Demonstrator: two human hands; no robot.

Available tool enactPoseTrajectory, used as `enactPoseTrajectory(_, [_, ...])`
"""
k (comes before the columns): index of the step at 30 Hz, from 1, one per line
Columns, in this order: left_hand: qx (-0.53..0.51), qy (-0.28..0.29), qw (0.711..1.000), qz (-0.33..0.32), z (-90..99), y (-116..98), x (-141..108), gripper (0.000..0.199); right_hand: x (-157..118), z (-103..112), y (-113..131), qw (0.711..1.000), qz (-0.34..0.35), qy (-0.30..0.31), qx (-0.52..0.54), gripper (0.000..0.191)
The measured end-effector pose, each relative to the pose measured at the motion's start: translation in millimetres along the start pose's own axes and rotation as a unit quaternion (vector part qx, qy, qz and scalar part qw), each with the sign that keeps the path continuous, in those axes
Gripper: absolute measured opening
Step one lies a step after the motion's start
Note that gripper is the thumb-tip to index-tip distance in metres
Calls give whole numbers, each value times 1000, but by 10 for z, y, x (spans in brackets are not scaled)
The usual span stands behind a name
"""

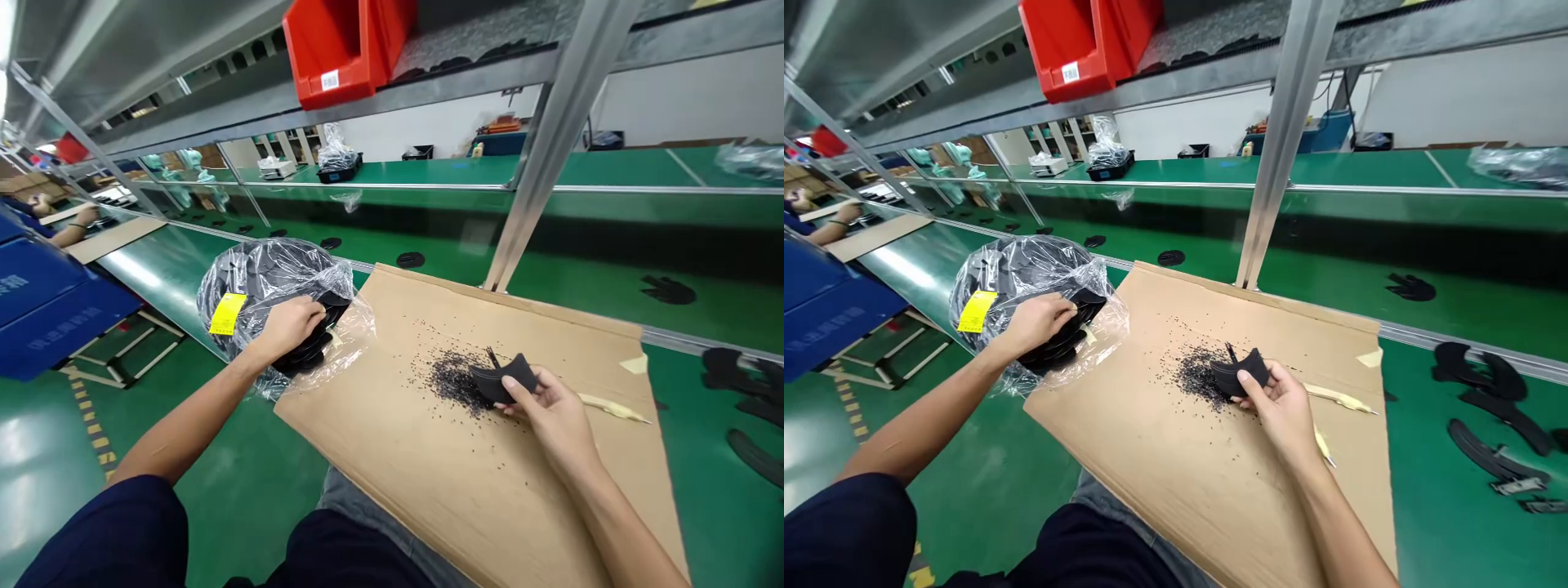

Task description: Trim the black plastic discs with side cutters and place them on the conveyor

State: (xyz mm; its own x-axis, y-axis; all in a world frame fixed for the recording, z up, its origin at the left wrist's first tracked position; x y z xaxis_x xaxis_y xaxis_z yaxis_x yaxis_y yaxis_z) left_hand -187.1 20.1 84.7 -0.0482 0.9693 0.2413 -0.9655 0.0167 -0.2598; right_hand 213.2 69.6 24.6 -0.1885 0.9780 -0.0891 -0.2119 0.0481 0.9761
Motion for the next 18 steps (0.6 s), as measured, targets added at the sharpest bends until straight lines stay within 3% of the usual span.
enactPoseTrajectory(3, [-196, -67, 978, 13, 48, -99, -34, 32, -7, 6, -1, 1000, -5, -5, 7, 52])
enactPoseTrajectory(6, [-489, -94, 867, 13, -23, -347, -34, 37, -20, -8, 0, 999, -8, 4, 40, 50])
enactPoseTrajectory(8, [-587, -84, 806, -1, -127, -586, -18, 40, -44, -25, -4, 999, -8, 12, 52, 49])
enactPoseTrajectory(10, [-629, -76, 774, -13, -260, -835, 9, 39, -77, -39, -16, 999, -10, 12, 48, 48])
enactPoseTrajectory(13, [-658, -64, 750, -24, -490, -1176, 66, 35, -122, -61, -48, 999, -16, 13, 41, 47])
enactPoseTrajectory(18, [-691, 30, 722, -34, -847, -1649, 141, 33, -159, -88, -122, 999, -24, 22, 38, 43])
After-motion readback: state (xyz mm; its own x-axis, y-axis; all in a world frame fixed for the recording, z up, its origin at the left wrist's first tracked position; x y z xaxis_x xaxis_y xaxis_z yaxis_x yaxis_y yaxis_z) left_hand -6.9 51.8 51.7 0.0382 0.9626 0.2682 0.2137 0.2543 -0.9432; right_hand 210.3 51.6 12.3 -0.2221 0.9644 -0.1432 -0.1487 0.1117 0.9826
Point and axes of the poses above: each hand's wrist, its own x-axis towards the middle knuckle, its own z-axis out of the back of the hand, y = z × x, the point moved 4 cm from there along x, towards the middle knuckle, and after that the axes turned 13 degrees about -x, right-handed, at the moved point
